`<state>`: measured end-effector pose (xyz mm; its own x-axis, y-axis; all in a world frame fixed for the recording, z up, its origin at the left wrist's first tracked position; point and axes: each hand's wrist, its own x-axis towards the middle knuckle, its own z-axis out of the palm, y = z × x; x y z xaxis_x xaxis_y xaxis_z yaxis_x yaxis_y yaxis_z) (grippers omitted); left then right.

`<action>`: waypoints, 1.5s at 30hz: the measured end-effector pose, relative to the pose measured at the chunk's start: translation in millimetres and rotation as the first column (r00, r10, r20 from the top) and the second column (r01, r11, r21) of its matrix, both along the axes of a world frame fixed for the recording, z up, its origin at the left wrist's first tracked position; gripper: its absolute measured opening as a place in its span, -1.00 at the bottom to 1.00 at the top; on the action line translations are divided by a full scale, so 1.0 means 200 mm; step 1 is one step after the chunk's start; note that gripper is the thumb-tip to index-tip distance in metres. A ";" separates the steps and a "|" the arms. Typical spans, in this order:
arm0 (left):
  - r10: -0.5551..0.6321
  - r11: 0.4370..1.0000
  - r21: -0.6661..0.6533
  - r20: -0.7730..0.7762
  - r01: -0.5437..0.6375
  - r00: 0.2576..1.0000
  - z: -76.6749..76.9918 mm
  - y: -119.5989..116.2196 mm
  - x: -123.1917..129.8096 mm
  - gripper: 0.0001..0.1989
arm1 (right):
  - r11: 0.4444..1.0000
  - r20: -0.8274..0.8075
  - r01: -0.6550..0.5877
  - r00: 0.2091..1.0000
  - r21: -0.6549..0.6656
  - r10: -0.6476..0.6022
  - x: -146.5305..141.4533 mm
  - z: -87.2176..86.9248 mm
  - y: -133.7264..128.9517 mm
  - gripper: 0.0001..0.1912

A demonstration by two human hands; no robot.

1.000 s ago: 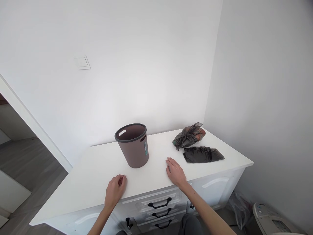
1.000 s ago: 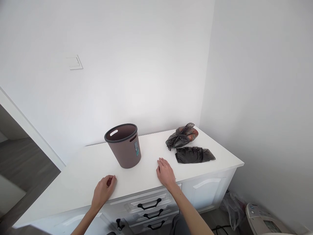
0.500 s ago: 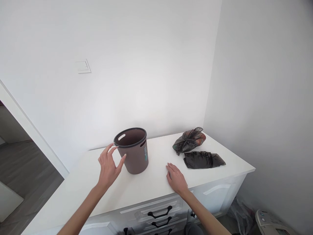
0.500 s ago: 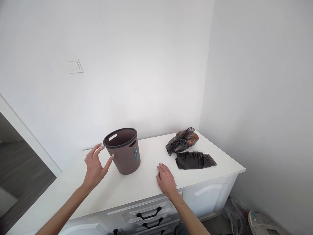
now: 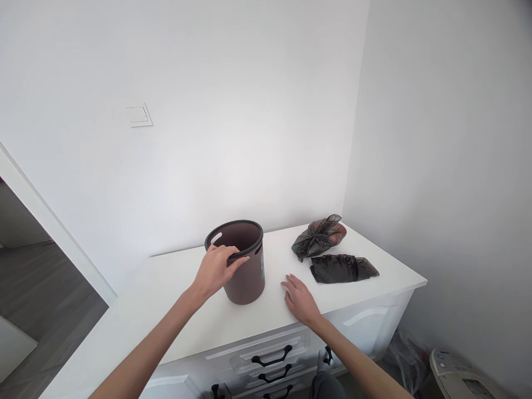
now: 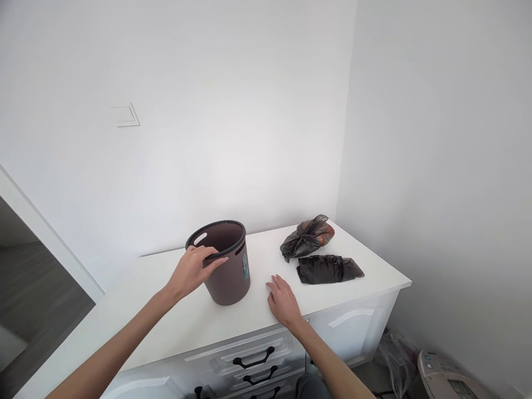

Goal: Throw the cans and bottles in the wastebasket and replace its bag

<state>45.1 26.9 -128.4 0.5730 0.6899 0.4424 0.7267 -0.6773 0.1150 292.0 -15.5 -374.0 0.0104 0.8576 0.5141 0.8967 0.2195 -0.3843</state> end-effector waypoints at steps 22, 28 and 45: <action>0.371 0.899 -0.371 0.368 -0.231 0.853 -0.93 -0.30 -0.52 -0.62 | 0.933 0.231 0.346 0.920 -0.098 -0.317 0.28 -0.16 -0.13 -0.40; 0.414 0.845 -0.435 0.162 -0.312 0.896 -0.91 -0.18 -0.54 -0.62 | 0.931 0.240 0.354 0.915 -0.090 -0.325 0.23 -0.16 -0.18 -0.40; 0.457 0.826 -0.471 0.236 -0.310 0.858 -0.95 -0.19 -0.58 -0.63 | 0.971 -0.167 0.089 0.978 -0.221 -0.127 -0.09 -0.01 -0.44 -0.39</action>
<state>-70.3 -11.1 -318.1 0.0957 0.9778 0.1864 0.7861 -0.1891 0.5884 274.1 -104.3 -377.0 0.1842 0.9352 0.3024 0.8228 0.0215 -0.5679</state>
